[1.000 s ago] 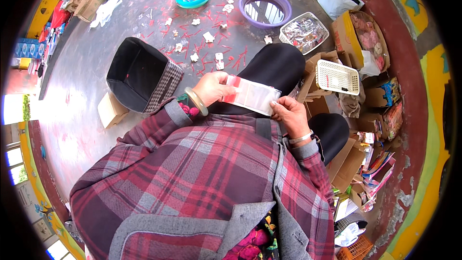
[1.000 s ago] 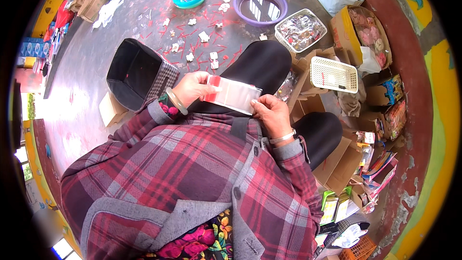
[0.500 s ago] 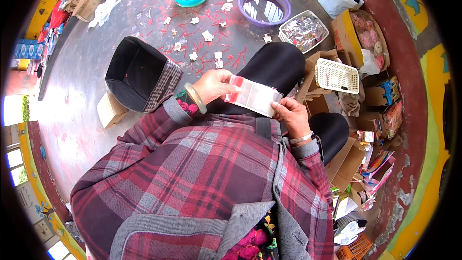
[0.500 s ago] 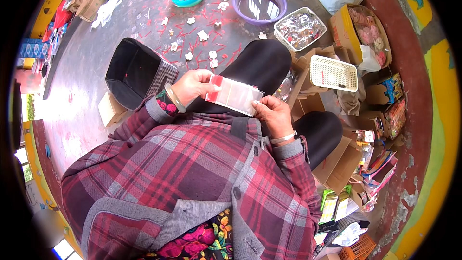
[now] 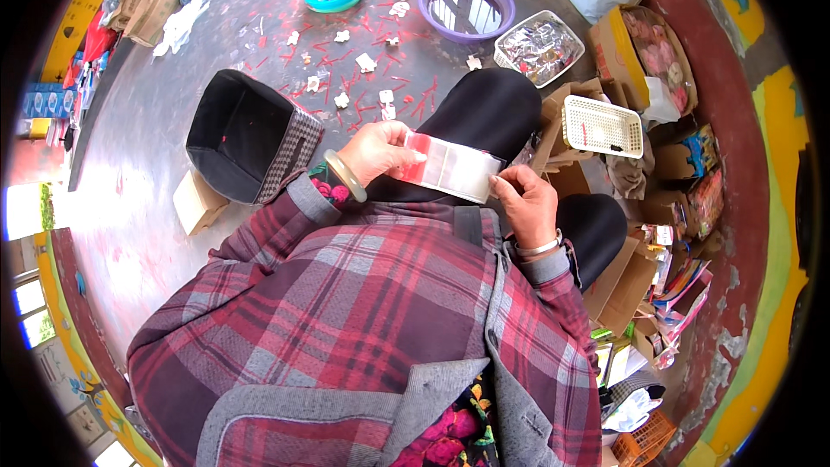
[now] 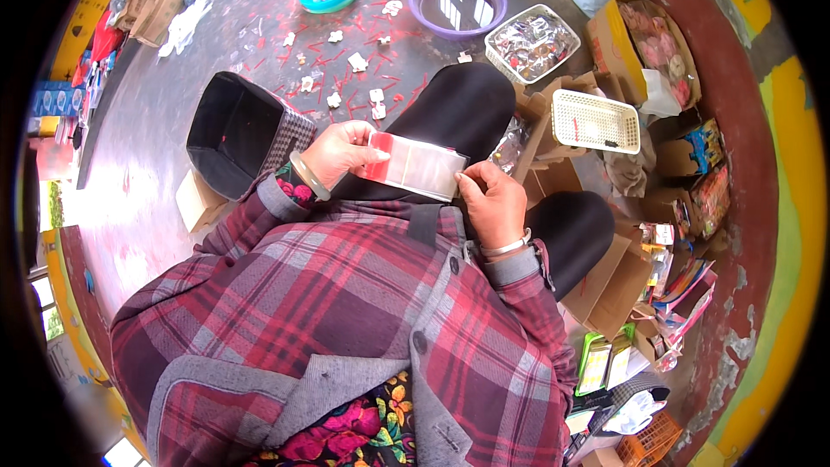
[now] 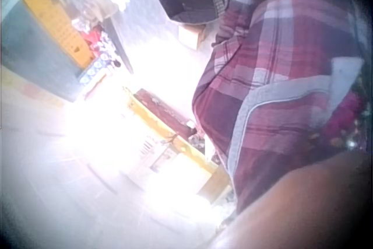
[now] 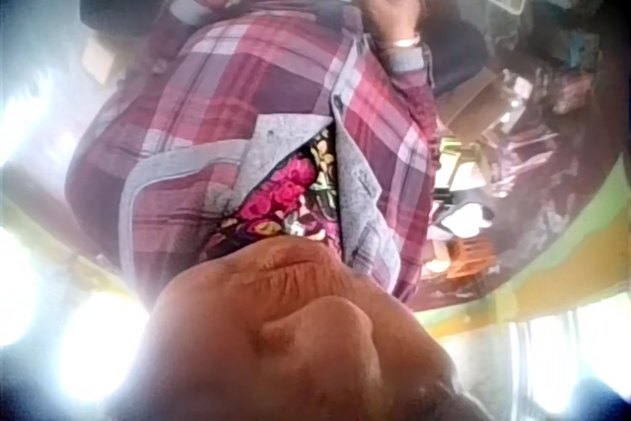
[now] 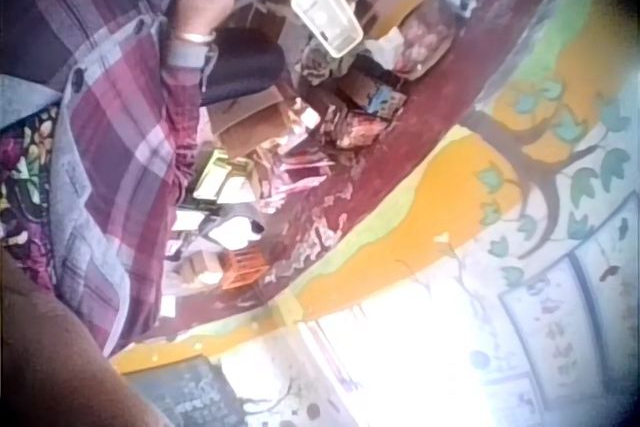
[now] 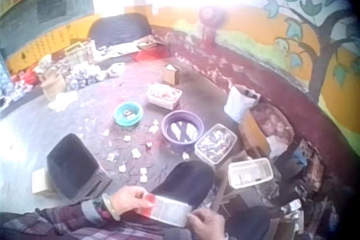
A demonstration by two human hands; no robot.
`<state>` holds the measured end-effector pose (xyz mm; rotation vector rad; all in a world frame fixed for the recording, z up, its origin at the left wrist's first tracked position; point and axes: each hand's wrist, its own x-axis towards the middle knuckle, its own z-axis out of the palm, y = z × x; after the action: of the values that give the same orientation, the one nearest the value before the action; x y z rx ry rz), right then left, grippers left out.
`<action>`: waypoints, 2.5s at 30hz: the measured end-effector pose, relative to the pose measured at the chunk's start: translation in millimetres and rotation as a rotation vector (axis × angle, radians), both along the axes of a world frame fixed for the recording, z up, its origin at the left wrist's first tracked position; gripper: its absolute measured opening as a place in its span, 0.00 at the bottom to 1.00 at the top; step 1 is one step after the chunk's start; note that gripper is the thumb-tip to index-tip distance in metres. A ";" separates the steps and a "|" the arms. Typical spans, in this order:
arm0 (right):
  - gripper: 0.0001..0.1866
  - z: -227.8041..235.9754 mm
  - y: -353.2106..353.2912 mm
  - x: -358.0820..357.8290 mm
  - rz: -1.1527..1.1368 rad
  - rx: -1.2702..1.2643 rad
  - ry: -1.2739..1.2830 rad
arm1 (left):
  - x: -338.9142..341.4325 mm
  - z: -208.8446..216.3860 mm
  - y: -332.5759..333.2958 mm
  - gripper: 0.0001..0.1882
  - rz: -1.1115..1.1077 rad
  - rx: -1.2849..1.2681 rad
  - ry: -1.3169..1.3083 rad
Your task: The person sits on the floor and packs small items into clear plastic bags. They handle items such as a yellow bead, a white cord, and a red ribbon, placing them into bags and setting the filled bags into a nearby cardboard box.
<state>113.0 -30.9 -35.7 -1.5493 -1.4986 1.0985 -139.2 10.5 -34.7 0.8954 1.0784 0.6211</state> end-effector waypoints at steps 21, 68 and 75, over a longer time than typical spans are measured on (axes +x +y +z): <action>0.08 -12.9 0.2 -3.1 0.077 -0.116 0.240 | 3.7 3.2 -2.0 0.10 0.037 -0.016 -0.010; 0.14 24.7 0.4 58.7 -0.065 -0.351 0.766 | -0.3 20.7 6.5 0.14 0.082 0.468 0.304; 0.14 31.0 -3.9 52.8 -0.019 -0.270 0.794 | 42.9 62.3 0.2 0.13 -0.054 0.047 -0.160</action>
<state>165.7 -34.8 -4.7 -1.0656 -0.8126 1.6935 -96.3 10.7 27.6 0.8973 0.8964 0.6637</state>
